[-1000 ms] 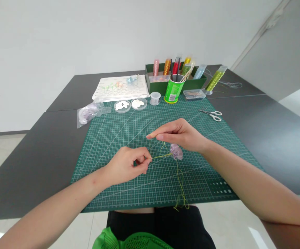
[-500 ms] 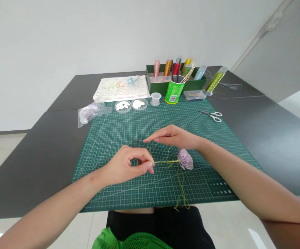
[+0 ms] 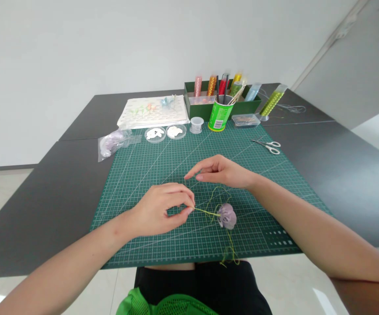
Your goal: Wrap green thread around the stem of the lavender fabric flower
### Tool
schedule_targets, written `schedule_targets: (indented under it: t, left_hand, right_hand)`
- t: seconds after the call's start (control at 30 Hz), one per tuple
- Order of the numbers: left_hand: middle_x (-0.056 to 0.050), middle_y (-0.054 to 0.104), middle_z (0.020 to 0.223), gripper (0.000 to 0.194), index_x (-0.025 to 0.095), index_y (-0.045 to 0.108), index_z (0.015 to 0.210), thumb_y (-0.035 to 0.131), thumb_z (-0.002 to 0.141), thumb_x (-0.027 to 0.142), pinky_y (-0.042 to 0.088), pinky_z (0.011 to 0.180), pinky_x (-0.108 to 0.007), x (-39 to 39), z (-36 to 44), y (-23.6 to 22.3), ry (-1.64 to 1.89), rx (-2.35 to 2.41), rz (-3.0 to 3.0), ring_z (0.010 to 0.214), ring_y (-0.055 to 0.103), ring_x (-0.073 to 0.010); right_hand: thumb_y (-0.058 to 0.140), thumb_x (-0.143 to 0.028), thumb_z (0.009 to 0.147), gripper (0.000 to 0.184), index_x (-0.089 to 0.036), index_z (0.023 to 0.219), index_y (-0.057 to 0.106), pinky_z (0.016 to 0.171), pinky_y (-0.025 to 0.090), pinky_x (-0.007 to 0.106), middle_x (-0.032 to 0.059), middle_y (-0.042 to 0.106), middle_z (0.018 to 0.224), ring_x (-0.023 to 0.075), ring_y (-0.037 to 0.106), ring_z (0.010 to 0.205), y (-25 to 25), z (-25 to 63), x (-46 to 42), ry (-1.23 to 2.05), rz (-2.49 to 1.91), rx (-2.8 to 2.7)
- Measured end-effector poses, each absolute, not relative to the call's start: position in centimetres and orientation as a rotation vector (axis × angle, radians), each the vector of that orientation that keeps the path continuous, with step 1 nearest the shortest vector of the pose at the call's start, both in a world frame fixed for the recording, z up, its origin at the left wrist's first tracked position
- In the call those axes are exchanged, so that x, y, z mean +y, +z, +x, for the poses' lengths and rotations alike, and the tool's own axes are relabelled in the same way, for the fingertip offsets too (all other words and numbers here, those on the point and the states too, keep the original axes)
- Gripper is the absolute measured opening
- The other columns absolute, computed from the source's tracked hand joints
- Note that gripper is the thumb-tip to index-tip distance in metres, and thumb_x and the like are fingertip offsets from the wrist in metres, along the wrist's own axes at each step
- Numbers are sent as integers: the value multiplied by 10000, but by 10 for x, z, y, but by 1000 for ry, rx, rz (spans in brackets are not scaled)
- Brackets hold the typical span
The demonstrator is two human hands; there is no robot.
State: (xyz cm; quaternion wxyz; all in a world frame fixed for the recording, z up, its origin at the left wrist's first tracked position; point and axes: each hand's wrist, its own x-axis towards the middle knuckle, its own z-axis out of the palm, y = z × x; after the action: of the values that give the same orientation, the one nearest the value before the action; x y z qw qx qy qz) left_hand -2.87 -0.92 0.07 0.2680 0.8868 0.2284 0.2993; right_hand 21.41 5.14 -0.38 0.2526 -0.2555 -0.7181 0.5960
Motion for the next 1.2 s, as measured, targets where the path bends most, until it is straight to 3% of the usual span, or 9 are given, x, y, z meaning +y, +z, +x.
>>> schedule_targets:
  t: [0.1,0.23,0.57,0.83,0.97,1.03,1.13,1.2]
  left_hand:
    - [-24,762,930,116,176,689,854,624,933,121,559,766,-236,-9,-29,2,810,621,2381,817,720,-123]
    - [-35,755,914,120,169,683,847,622,945,136,535,658,-208,-9,-31,4,823,622,2318,732,685,-105]
    - [-42,752,879,148,167,680,819,613,948,135,526,612,-215,-13,-30,12,796,599,2239,699,669,-108]
    - [-49,764,948,141,166,686,846,600,955,135,542,648,-218,-6,-36,11,896,738,2420,710,679,-107]
    - [-48,787,966,155,171,689,846,574,939,125,581,760,-270,-1,-40,8,954,875,2720,862,754,-172]
    - [-47,794,959,160,168,692,848,568,942,130,583,741,-274,2,-41,8,970,929,2813,850,761,-180]
    - [-51,800,959,166,162,696,852,565,953,142,577,718,-278,4,-43,7,990,999,2896,826,763,-186]
    - [-56,803,967,172,161,700,855,563,959,148,568,706,-281,6,-45,6,983,1037,2926,823,764,-194]
  right_hand:
    - [713,-416,935,243,-178,965,753,452,164,253,-99,314,505,73,223,460,0,219,54,1631,-700,-1662]
    - [742,-394,882,222,-188,856,664,446,103,256,-112,223,541,63,130,460,4,230,64,1566,-728,-1327]
    - [740,-361,834,184,-203,871,652,453,86,266,-112,219,503,75,137,448,-13,275,105,1309,-990,-1237]
    - [690,-294,888,95,-202,882,666,430,107,245,-103,221,489,76,146,428,-18,310,121,1179,-1100,-1174]
    - [703,-283,878,119,-198,962,706,414,149,238,-91,292,513,79,185,436,-7,299,114,1298,-1009,-1207]
    - [712,-263,846,210,-217,1051,718,404,180,238,-65,452,572,77,226,441,-2,290,108,1358,-940,-1153]
    - [684,-224,818,376,-292,1187,708,401,239,234,3,738,955,77,359,487,8,281,98,1372,-865,-1054]
    - [634,-203,837,409,-335,1219,704,410,266,216,8,742,1233,72,447,543,17,280,91,1366,-842,-1021]
